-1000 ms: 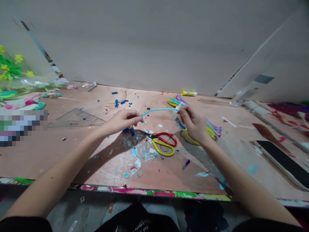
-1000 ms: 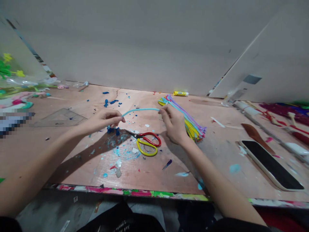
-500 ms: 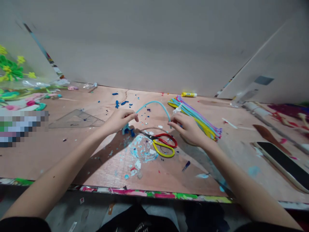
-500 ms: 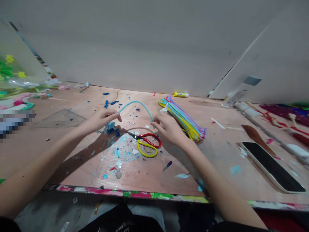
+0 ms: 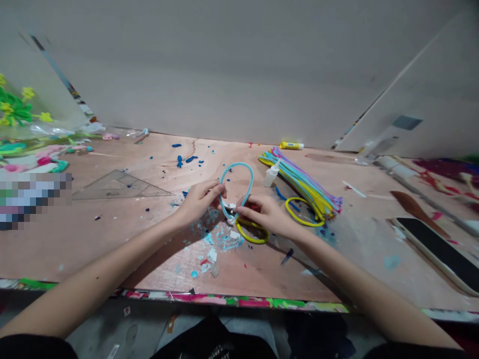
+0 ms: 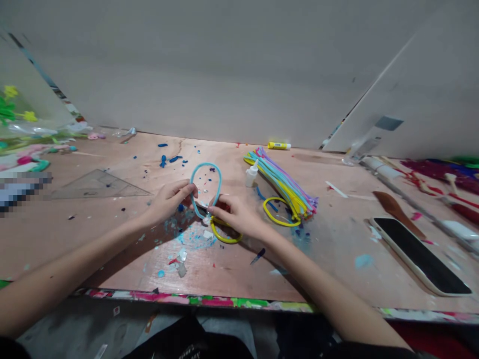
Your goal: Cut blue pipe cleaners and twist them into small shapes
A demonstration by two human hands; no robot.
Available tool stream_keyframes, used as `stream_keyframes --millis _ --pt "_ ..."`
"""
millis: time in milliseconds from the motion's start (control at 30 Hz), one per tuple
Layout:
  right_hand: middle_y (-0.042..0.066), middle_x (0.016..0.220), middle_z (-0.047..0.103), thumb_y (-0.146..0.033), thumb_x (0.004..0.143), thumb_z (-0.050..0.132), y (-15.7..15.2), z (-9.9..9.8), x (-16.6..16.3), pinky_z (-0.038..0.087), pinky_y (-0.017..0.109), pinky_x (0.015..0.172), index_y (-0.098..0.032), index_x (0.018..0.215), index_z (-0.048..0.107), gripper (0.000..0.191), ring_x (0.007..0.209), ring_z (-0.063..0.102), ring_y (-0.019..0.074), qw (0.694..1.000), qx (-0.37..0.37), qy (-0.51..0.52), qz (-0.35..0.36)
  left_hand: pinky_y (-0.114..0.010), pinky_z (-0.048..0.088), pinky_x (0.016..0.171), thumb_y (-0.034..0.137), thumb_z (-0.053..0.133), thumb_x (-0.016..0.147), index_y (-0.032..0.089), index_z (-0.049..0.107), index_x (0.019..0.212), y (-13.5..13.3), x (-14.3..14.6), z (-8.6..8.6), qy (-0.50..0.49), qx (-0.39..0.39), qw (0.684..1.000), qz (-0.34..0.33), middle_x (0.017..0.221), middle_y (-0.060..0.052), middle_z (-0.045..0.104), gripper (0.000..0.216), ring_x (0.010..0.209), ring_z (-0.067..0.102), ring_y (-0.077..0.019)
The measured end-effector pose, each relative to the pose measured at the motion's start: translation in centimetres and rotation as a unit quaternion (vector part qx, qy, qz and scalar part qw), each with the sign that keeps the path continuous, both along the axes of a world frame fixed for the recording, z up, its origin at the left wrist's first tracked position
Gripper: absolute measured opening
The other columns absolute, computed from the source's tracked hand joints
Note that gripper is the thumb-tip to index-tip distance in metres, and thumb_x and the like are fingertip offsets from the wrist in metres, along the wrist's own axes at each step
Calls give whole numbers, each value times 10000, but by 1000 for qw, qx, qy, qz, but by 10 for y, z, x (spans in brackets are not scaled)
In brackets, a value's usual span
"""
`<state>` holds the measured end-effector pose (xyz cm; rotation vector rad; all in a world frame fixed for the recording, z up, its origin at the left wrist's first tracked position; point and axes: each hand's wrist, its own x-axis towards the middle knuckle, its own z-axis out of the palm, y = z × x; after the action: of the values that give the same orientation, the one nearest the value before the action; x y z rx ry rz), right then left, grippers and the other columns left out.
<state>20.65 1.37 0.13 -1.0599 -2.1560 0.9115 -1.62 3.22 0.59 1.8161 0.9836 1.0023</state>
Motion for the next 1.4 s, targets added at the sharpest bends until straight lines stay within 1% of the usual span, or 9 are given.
stream_keyframes --millis 167,367,467,700,867,1133,1233,1333,1400 --pt "55 844 703 -391 963 567 -8 0 -9 475 270 677 -160 896 665 260 765 637 164 998 -50 25 26 -259 478 637 393 459 973 181 599 774 -6 2 3 46 59 997 -5 676 -7 587 323 637 630 -142" --pt "22 768 658 -402 975 553 -11 0 -11 453 253 635 -167 874 633 268 676 602 131 996 -64 37 43 -270 450 681 332 449 979 183 605 766 -7 1 3 87 114 990 0 674 -4 598 303 655 599 -143" --pt "18 758 645 -422 981 537 -12 -2 -11 449 249 612 -167 914 617 276 655 593 127 992 -100 53 54 -270 438 707 319 450 984 183 607 766 -7 1 3 91 127 988 -8 670 2 604 301 656 586 -138" --pt "28 805 664 -401 958 569 -14 -7 -12 456 246 612 -169 926 640 245 672 583 123 987 -116 72 83 -276 430 709 309 439 986 190 619 780 -9 3 2 101 123 987 -12 689 -4 610 298 673 583 -148" --pt "2 743 642 -360 945 587 -17 -6 -14 435 238 607 -170 886 682 221 645 555 112 986 -125 65 94 -282 428 705 332 447 996 192 624 796 -9 3 0 113 112 987 -20 708 -13 629 301 694 599 -162" --pt "16 782 693 -335 893 643 -19 -4 -17 482 262 667 -180 849 709 174 712 621 145 989 -125 38 62 -286 453 726 337 450 999 195 641 817 -10 4 -1 115 119 986 -23 699 -10 646 299 708 622 -170" --pt "19 786 706 -337 888 647 -18 -6 -17 482 274 694 -184 836 713 175 732 630 151 993 -104 31 49 -281 459 718 318 465 991 190 651 817 -11 6 0 103 122 987 -24 711 -9 650 285 694 623 -156" --pt "25 787 714 -341 891 650 -17 -7 -16 486 289 724 -184 814 717 187 748 634 159 996 -76 33 42 -276 470 691 321 486 974 182 646 830 -13 8 2 67 87 994 -22 698 0 630 256 665 621 -144" --pt "32 791 718 -346 898 641 -16 -6 -16 493 296 734 -183 802 715 203 754 635 163 996 -73 43 36 -270 481 649 358 530 949 184 629 878 -16 10 2 25 25 999 -22 717 6 629 212 655 626 -141"
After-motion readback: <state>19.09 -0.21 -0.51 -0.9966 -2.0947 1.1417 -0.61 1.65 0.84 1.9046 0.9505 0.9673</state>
